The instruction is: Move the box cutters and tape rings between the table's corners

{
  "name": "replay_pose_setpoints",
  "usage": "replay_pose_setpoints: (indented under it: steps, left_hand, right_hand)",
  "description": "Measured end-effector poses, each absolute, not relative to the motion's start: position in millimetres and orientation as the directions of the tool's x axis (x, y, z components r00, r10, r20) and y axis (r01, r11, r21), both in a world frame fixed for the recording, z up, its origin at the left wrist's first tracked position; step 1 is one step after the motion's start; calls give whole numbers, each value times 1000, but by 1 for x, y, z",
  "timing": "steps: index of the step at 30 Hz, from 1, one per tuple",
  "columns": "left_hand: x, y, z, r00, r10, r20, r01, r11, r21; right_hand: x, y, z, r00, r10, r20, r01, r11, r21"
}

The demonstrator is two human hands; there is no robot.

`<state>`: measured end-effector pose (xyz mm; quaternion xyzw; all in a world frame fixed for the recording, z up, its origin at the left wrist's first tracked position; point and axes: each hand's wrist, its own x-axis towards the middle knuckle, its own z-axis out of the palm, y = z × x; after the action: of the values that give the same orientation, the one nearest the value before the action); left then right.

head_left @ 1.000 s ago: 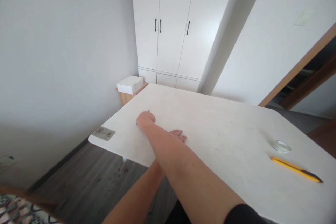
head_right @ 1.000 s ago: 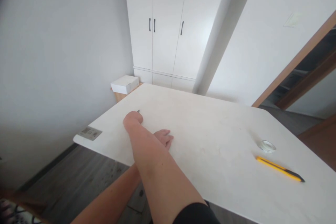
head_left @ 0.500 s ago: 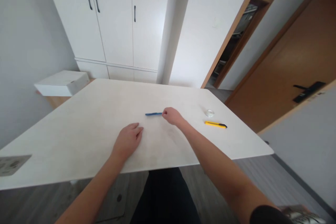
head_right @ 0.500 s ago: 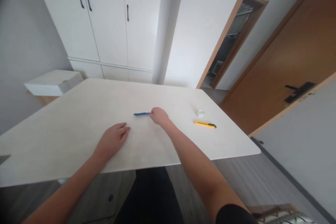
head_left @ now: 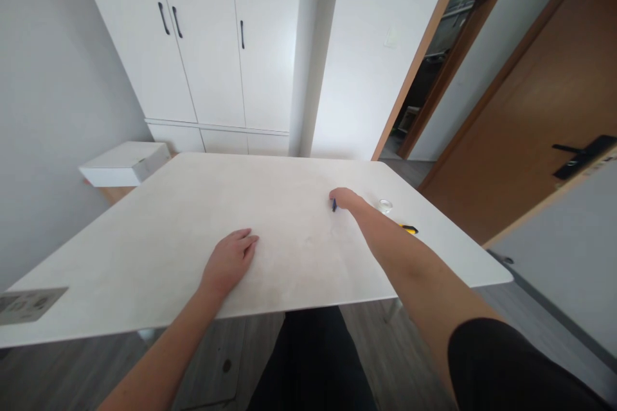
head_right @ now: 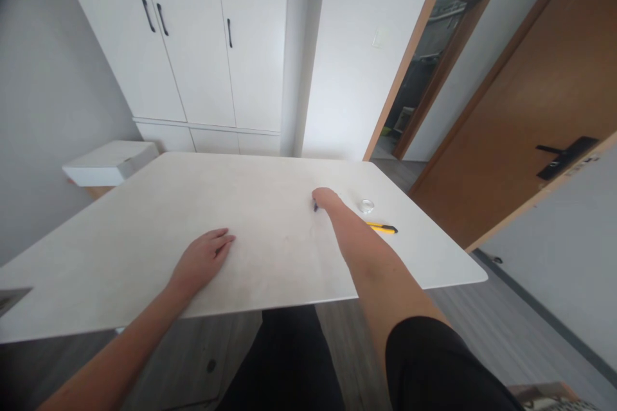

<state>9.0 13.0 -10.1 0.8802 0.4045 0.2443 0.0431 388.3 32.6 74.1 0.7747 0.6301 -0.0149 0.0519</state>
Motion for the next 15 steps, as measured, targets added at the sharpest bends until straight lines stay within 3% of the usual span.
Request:
replay_pose_setpoints:
  steps: [9, 15]
  left_hand:
    - [9, 15, -12, 542, 741, 397, 682, -663, 307]
    - [8, 15, -14, 556, 722, 412, 666, -683, 299]
  right_hand:
    - [423, 33, 66, 71, 984, -163, 979, -37, 202]
    - [426, -10, 79, 121, 985, -120, 987, -106, 124]
